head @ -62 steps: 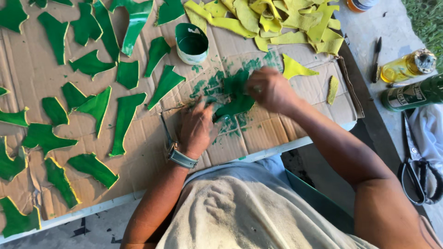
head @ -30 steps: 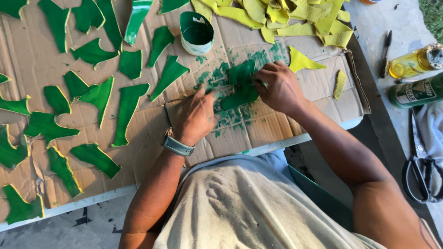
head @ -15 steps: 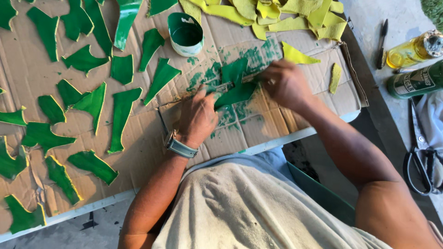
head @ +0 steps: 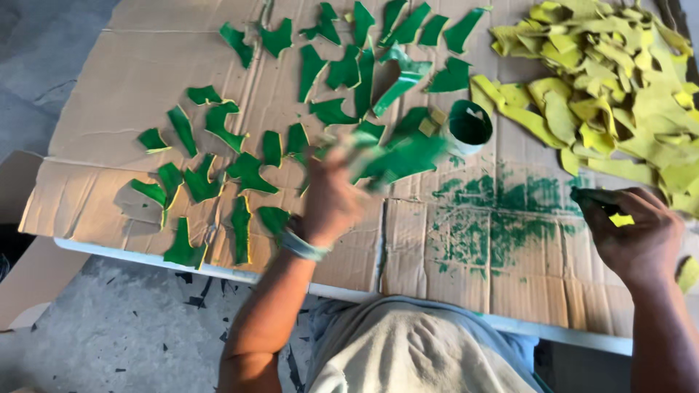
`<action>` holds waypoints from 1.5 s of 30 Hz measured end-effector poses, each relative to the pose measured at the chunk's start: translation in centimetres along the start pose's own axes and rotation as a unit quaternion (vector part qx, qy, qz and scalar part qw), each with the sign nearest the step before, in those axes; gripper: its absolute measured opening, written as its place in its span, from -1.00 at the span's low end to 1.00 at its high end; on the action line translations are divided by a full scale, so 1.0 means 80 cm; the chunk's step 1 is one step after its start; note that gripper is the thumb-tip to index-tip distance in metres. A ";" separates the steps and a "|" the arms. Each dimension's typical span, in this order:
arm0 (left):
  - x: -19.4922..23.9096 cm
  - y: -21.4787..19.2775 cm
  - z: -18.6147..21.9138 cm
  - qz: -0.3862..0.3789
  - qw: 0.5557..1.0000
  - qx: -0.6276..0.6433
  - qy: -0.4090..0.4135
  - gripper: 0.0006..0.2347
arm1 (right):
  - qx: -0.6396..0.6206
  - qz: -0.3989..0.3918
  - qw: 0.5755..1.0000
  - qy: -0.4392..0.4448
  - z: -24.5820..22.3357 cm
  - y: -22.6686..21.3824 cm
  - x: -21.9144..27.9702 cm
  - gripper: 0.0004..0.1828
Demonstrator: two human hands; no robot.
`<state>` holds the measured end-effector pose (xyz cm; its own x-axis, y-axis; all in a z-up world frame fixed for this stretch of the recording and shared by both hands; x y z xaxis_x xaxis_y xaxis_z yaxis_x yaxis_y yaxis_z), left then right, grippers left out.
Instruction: The person paints yellow foam cutouts green using a sponge and a paint can. They repeatedly dip the sponge into the paint and apply it to the foam pieces, placing finished pieces on a cardboard surface.
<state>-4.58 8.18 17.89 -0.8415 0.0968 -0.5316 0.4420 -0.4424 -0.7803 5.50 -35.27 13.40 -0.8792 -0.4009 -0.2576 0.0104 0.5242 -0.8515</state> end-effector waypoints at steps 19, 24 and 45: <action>-0.004 0.042 -0.522 -0.039 0.958 -0.232 -0.161 -0.58 | 0.014 -0.052 0.998 -0.044 -0.061 0.035 -0.059 -0.85; 0.032 -0.013 -0.505 -0.086 0.962 -0.137 -0.222 -0.66 | 0.117 -0.007 0.980 -0.159 -0.078 0.021 -0.113 -0.94; 0.080 0.032 -0.386 -0.204 0.901 -0.059 -0.377 -0.68 | 0.188 -0.137 0.949 -0.211 -0.092 0.138 -0.279 -0.96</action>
<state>0.80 35.16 2.33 -0.8935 -0.4236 0.1490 0.0396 -0.4048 -0.9135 21.71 -14.99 13.09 -0.6046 -0.7907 -0.0962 0.0485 0.0841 -0.9953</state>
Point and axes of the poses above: each hand's wrist, its own x-axis away from the middle knuckle, its own y-axis out of the palm, z = x × y, the point moved 1 cm from there along -x, towards the middle knuckle, and after that the axes turned 11 degrees about -z, right-handed, at the moved point
